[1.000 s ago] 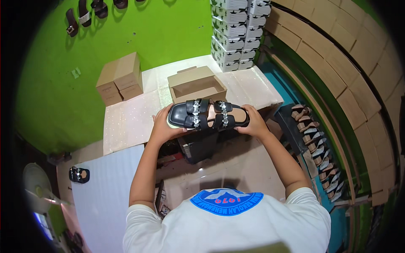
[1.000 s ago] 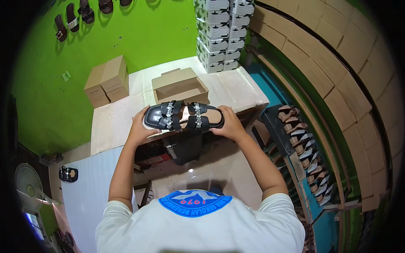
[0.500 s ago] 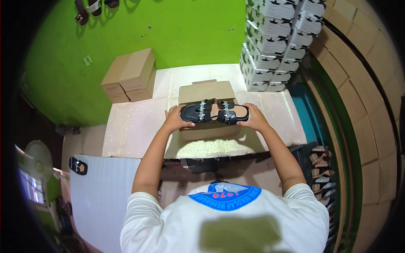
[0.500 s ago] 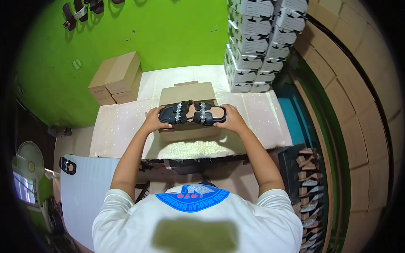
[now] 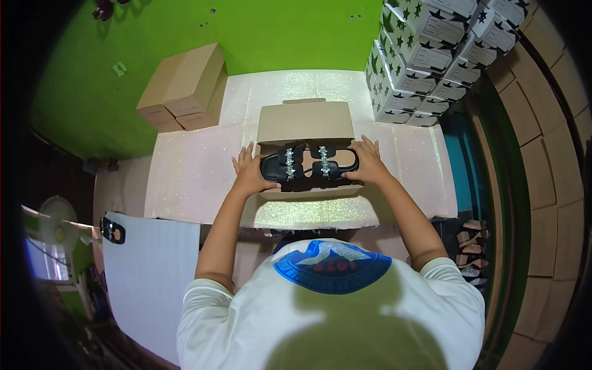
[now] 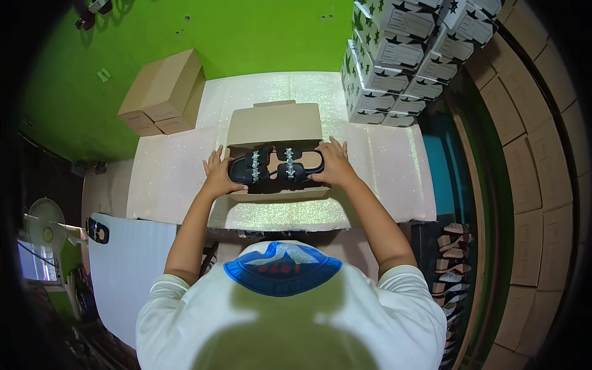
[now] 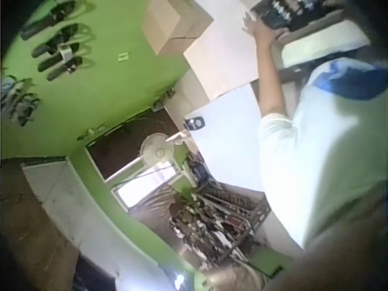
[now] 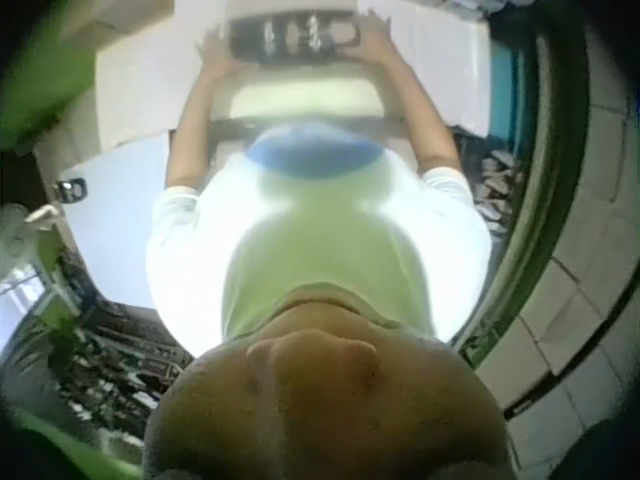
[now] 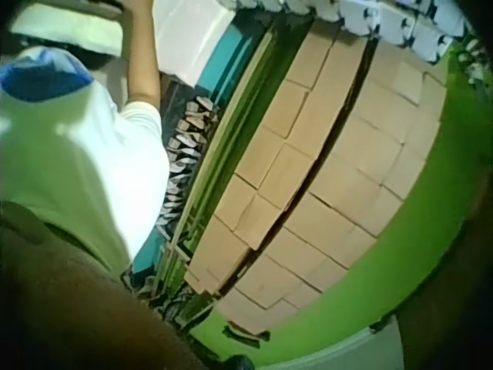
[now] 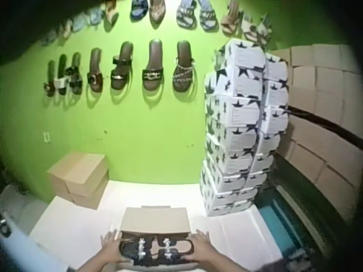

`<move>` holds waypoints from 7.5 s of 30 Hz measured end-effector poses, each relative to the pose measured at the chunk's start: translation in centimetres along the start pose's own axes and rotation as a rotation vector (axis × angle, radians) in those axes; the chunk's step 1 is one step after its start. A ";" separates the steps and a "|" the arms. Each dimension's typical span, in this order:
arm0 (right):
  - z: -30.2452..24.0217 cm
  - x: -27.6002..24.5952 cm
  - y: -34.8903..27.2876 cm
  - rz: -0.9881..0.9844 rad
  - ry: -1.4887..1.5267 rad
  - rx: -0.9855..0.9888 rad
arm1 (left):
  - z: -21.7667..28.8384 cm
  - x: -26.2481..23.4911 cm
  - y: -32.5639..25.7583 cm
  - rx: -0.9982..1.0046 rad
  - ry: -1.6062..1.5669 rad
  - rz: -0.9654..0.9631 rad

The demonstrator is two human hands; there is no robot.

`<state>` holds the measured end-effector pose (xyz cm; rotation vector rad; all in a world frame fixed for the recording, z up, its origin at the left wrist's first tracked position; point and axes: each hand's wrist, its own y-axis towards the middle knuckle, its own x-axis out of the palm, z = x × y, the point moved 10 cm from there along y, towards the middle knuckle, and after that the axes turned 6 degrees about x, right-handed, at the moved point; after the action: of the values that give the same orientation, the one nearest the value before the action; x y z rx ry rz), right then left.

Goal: Packaging sandals into cardboard boxes and stacking them on a shelf.

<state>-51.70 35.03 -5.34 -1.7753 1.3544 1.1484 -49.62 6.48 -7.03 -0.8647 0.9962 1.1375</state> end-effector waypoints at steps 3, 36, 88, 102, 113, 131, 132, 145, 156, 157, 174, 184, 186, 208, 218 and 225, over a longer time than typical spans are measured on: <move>-0.9 0.0 -0.4 -0.006 -0.160 0.027 | 0.0 -0.7 -0.1 0.033 -0.073 0.022; 2.4 0.2 4.5 0.205 0.358 0.203 | -4.2 0.0 4.2 -0.020 -1.104 0.075; -1.3 3.7 -9.1 0.143 0.187 0.339 | -1.2 1.7 -7.7 0.007 -0.242 0.171; -0.4 3.8 -10.0 0.165 0.440 0.370 | 0.4 1.0 -5.5 0.068 -0.649 0.136; 4.1 -3.0 -17.5 0.392 0.502 0.576 | 10.4 0.4 -2.2 0.319 -0.575 0.043; 24.0 -22.1 -36.0 0.797 0.355 0.640 | 43.1 5.8 -0.2 0.574 -0.570 0.067; 25.5 -23.3 -37.3 0.860 0.321 0.630 | 44.9 6.1 0.0 0.576 -0.566 0.062; 39.5 -29.1 -37.4 1.050 0.498 0.616 | 58.4 8.0 7.8 0.706 -0.656 0.155; 41.0 -37.1 -34.5 1.164 -0.252 0.519 | 64.1 10.3 15.5 0.768 -0.583 0.199; 41.2 -37.1 -34.7 1.185 -0.175 0.484 | 64.6 10.5 16.2 0.764 -0.588 0.199; 46.3 -34.5 -26.7 1.313 1.229 -0.087 | 71.4 11.6 26.5 0.704 -0.261 0.146; 50.4 -33.2 -13.7 1.180 2.108 -0.436 | 72.1 12.2 36.4 0.643 -0.237 0.079; 51.0 -32.7 -11.1 1.126 2.291 -0.507 | 71.9 12.9 37.7 0.601 -0.270 0.016; 50.8 -29.5 -4.3 0.577 0.727 0.810 | 70.3 15.3 40.0 0.544 -0.207 0.047; 38.2 -16.0 -11.1 0.267 0.579 0.410 | 56.3 18.4 21.2 0.579 -0.274 -0.237; 33.0 -7.3 -16.2 0.206 0.714 0.461 | 46.8 17.3 11.6 0.496 -0.456 -0.194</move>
<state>-45.65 71.16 -13.38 -1.7762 2.0462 0.2170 -50.29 57.71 -8.52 -0.2754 0.7444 0.8163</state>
